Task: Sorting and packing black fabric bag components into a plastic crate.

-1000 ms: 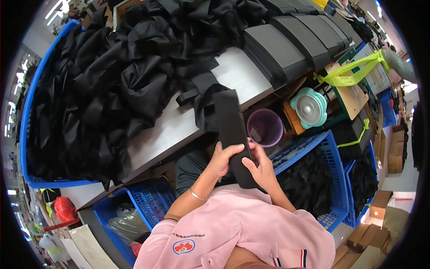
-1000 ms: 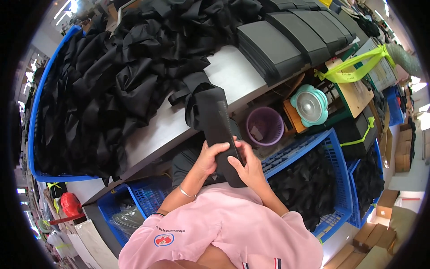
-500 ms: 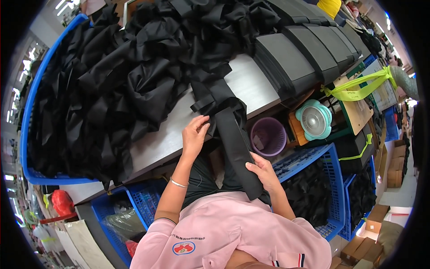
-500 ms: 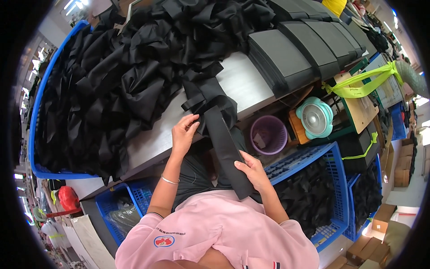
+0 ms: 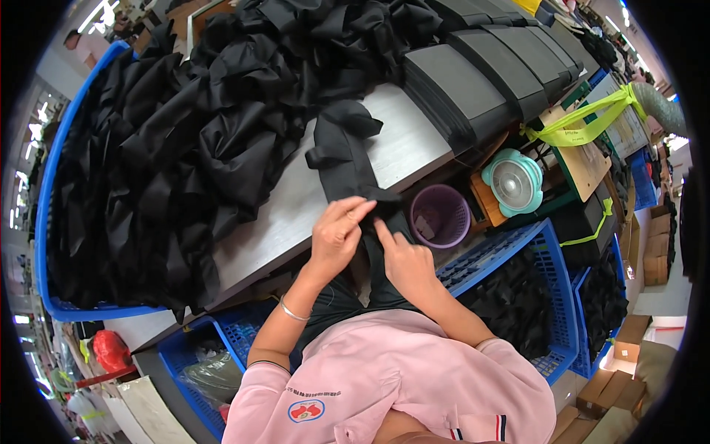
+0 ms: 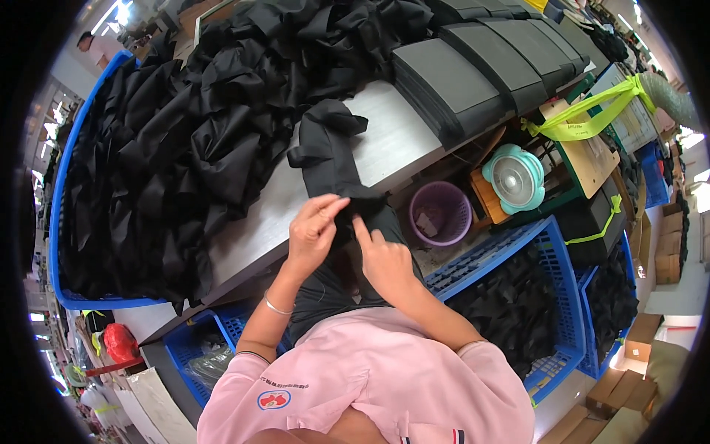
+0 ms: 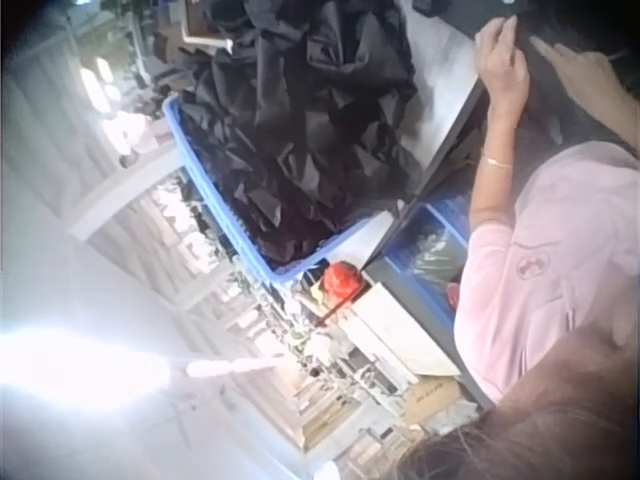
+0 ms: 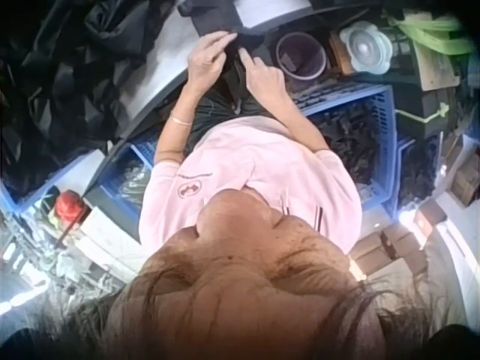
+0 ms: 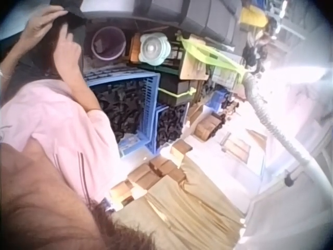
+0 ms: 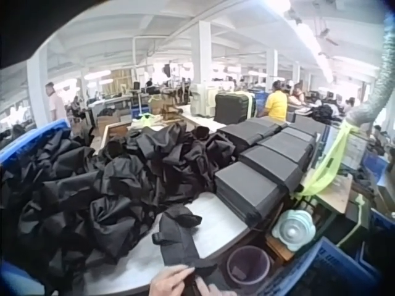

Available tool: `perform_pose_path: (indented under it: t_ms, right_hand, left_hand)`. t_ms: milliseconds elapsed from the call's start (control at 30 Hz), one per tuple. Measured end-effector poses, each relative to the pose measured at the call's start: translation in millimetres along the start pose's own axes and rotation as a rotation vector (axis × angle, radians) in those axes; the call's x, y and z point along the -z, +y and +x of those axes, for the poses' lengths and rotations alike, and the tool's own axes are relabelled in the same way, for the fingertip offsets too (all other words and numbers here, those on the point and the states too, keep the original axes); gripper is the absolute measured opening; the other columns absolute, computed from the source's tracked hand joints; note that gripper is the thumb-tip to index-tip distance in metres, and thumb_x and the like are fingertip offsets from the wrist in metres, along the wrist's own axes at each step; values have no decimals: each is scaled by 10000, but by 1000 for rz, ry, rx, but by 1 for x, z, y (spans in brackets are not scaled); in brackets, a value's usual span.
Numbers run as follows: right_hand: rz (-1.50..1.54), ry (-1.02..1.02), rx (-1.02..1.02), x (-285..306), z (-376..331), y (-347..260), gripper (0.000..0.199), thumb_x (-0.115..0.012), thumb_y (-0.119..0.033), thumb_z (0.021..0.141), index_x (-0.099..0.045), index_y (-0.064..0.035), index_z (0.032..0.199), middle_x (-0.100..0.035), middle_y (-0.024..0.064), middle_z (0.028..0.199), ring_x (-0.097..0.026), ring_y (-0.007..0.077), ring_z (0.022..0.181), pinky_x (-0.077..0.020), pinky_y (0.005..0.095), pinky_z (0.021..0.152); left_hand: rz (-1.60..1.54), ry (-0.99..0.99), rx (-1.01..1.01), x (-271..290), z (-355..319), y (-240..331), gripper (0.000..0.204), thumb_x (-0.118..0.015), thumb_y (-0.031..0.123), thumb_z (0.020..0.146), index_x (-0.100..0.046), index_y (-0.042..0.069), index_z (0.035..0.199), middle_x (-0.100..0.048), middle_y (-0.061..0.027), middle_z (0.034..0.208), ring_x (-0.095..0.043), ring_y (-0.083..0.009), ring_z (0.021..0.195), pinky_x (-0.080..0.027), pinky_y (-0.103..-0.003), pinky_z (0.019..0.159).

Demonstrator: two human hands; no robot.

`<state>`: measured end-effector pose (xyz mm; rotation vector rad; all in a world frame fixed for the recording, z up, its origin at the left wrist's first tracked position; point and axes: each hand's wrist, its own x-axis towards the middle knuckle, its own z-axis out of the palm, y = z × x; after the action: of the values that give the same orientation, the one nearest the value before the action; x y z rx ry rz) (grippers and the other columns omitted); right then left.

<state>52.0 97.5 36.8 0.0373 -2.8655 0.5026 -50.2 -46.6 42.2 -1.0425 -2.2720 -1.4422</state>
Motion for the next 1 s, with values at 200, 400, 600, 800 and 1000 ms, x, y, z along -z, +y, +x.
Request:
perform_pose_path:
  t_ms: [200, 400, 600, 800, 1000]
  right_hand:
    - [493, 78, 44, -81, 27, 52, 467, -601, -126, 896, -512, -9, 1340, -673, 139, 1007, -681, 306, 876, -560, 410, 810]
    - [1796, 151, -670, -50, 49, 44, 475, -604, -249, 972, -492, -42, 1384, -636, 94, 1223, -644, 237, 1071, -533, 385, 942]
    - [1915, 195, -667, -16, 55, 36, 493, -602, -259, 978, -479, -19, 1391, -619, 114, 1268, -638, 232, 1107, -558, 381, 924]
    - [1936, 222, -602, -17, 45, 28, 499, -627, -273, 956, -503, -9, 1360, -619, 127, 1266, -647, 239, 1100, -570, 388, 915]
    - [2036, 253, -541, -32, 48, 36, 434, -609, -295, 966, -538, -36, 1307, -637, 107, 1202, -663, 218, 1032, -585, 354, 856]
  left_hand:
    - [-127, -181, -101, -13, -32, 26, 498, -598, -132, 703, -717, 60, 1147, -683, -126, 1091, -659, -246, 883, -543, -314, 773]
    - [-250, 158, 245, 8, -66, 28, 550, -648, -89, 771, -591, 15, 1309, -597, -134, 1265, -627, -160, 864, -512, -268, 740]
    - [-3, 120, 208, -18, -44, 35, 827, -772, 39, 703, -428, 69, 1454, -397, -157, 1478, -465, -302, 1287, -462, -377, 948]
    - [41, 276, 185, -38, -22, 46, 763, -735, -12, 673, -512, 67, 1398, -453, -155, 1408, -488, -344, 1193, -438, -413, 969]
    - [-145, 334, 170, -42, -17, 48, 736, -519, -214, 671, -609, 108, 1327, -544, -103, 1215, -597, -229, 981, -495, -283, 665]
